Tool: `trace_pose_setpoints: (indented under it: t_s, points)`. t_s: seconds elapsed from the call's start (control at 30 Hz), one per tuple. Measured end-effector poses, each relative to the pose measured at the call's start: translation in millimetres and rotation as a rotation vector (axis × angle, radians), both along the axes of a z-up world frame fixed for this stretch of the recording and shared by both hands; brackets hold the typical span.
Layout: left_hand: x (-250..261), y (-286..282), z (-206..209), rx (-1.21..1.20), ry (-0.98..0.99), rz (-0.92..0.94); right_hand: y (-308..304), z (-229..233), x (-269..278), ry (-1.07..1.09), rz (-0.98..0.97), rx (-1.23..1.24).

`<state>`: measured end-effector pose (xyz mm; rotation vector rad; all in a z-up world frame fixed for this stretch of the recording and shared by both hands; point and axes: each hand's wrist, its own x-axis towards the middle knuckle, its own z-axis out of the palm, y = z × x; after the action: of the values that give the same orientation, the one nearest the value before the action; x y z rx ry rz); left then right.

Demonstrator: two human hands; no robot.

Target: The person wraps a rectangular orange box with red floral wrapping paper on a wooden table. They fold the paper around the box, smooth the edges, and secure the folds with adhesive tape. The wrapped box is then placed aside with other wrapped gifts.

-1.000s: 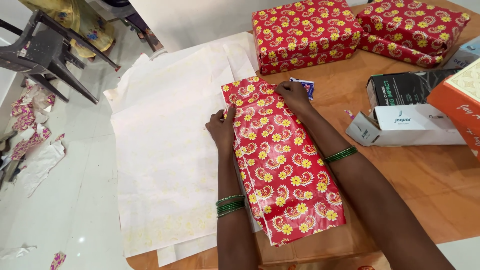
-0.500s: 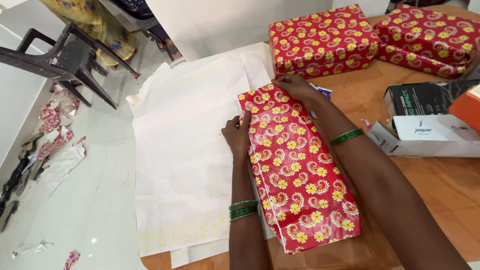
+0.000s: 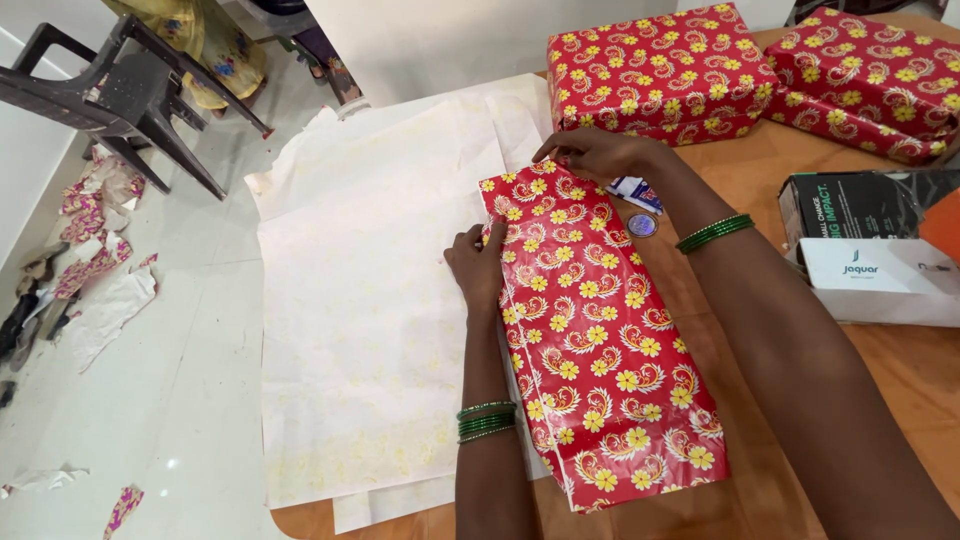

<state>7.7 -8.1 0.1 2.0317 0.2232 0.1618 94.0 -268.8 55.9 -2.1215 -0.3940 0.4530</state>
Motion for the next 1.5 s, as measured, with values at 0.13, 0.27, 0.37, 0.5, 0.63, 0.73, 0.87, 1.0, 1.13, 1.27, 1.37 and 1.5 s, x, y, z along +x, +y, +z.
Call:
trace_pose_setpoints:
  t_s: [0.13, 0.27, 0.37, 0.5, 0.63, 0.73, 0.87, 1.0, 1.13, 1.27, 1.37, 1.5]
  points:
    - [-3.5, -0.9, 7.8, 0.036, 0.017, -0.020, 4.9, 0.6, 11.3, -0.092, 0.007, -0.170]
    - [-5.7, -1.6, 13.5, 0.036, 0.005, -0.025, 4.9, -3.0, 15.2, -0.096, -0.049, -0.165]
    - [-6.7, -1.7, 14.6, 0.023, 0.013, -0.034, 4.8, -8.4, 13.8, -0.158, -0.075, -0.087]
    - [-7.0, -1.5, 14.7, 0.018, 0.018, -0.031, 7.1, -17.0, 1.1, -0.337, -0.217, -0.024]
    - [-5.9, -1.3, 11.0, 0.028, 0.020, -0.025, 0.5, -27.7, -27.8, -0.658, -0.495, -0.146]
    - [-5.6, -0.1, 6.5, 0.010, -0.019, -0.014, -12.8, -37.5, -46.4, -0.443, -0.613, -0.159]
    - [-5.0, -0.5, 5.8, 0.044, -0.010, -0.013, -21.3, -63.1, -61.2, -0.165, -0.553, -0.126]
    - [-9.0, -1.1, 9.7, 0.012, -0.024, -0.006, -18.4, -87.0, -66.0, -0.122, -0.569, 0.064]
    - [-11.4, -2.1, 12.7, -0.025, -0.048, 0.020, -14.1, -91.1, -71.2, 0.010, -0.608, 0.349]
    - [-9.7, -1.3, 11.2, -0.016, -0.028, 0.010, -5.4, -82.6, -77.4, 0.074, -0.646, 0.443]
    - [-7.4, -0.8, 7.7, 0.017, -0.020, -0.003, -3.2, -75.9, -79.2, 0.096, -0.683, 0.340]
    - [-2.8, -0.7, 1.1, 0.166, -0.098, 0.008, 2.2, -77.2, -77.1, 0.040, -0.697, 0.247]
